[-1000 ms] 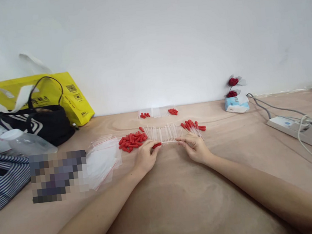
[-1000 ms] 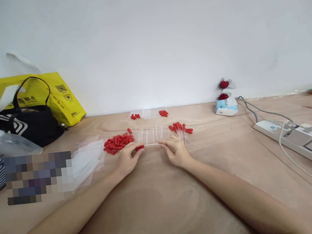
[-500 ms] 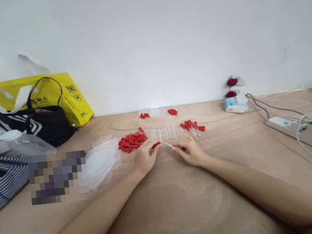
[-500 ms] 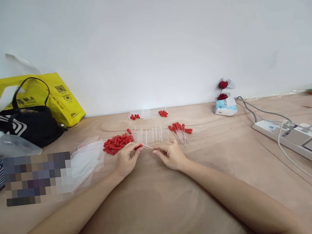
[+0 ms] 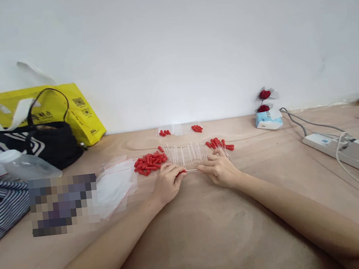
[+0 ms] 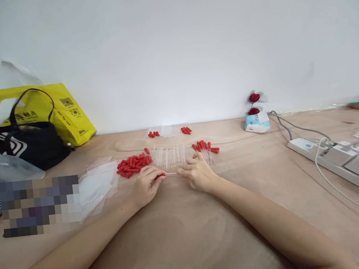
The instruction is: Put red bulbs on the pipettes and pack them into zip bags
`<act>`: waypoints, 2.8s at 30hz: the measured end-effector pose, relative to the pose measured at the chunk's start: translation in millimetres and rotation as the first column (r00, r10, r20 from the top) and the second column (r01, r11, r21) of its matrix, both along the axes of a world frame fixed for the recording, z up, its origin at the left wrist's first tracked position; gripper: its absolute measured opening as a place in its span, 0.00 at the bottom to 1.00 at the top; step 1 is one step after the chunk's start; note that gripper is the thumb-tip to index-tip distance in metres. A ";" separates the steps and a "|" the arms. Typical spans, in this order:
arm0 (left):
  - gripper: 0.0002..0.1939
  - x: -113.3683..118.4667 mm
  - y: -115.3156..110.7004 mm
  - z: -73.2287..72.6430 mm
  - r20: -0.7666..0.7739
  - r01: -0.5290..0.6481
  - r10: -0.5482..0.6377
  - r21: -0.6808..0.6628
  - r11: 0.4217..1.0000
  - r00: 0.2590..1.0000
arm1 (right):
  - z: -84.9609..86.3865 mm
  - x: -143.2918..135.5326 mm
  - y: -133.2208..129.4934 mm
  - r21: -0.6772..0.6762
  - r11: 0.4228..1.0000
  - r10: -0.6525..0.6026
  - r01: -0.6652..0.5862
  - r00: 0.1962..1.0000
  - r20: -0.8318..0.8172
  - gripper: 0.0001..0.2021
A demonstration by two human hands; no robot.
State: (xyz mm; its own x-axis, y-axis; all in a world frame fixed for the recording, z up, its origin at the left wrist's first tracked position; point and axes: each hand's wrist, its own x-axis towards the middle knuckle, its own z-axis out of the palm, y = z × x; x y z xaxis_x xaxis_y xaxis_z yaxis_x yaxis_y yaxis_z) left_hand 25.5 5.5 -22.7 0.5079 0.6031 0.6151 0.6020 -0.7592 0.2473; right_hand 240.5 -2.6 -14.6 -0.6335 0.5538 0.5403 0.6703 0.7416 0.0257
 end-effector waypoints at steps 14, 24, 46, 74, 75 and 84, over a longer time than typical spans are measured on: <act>0.10 -3.0 -11.5 1.8 -0.269 0.053 -0.025 0.100 0.994 0.963 | -8.0 -7.5 -8.6 -0.021 0.999 0.048 -0.050 0.996 -0.079 0.12; 0.10 -3.0 -8.4 3.2 -0.241 0.063 -0.049 0.052 0.997 0.969 | -8.6 -10.2 -4.2 -0.213 0.975 0.050 -0.070 0.994 -0.098 0.13; 0.15 -2.7 0.4 3.5 -0.031 -0.172 0.177 0.107 0.979 0.984 | 11.5 -10.3 6.5 -0.367 0.915 -0.204 0.168 0.977 -0.061 0.14; 0.10 -2.6 2.9 -2.4 -0.156 -0.186 0.179 -0.032 0.982 0.971 | 21.4 67.5 72.5 -0.537 0.377 -0.841 0.755 0.522 0.143 0.11; 0.10 -2.5 2.9 -2.5 -0.158 -0.183 0.175 -0.035 0.982 0.972 | 20.8 77.4 74.3 -0.553 0.366 -0.839 0.749 0.523 0.152 0.11; 0.08 -2.8 2.9 -4.4 -0.162 -0.180 0.169 -0.058 0.982 0.972 | 5.1 97.3 81.3 -0.640 0.346 -0.811 0.687 0.561 0.164 0.08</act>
State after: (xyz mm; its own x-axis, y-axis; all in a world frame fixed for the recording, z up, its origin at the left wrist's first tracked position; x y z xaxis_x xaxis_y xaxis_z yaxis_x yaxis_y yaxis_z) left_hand 22.7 8.4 -27.1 0.4766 0.7308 0.4887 0.7590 -0.6225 0.1907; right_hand 337.8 78.8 -9.5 0.2741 0.9602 -0.0527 0.8974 -0.2751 -0.3448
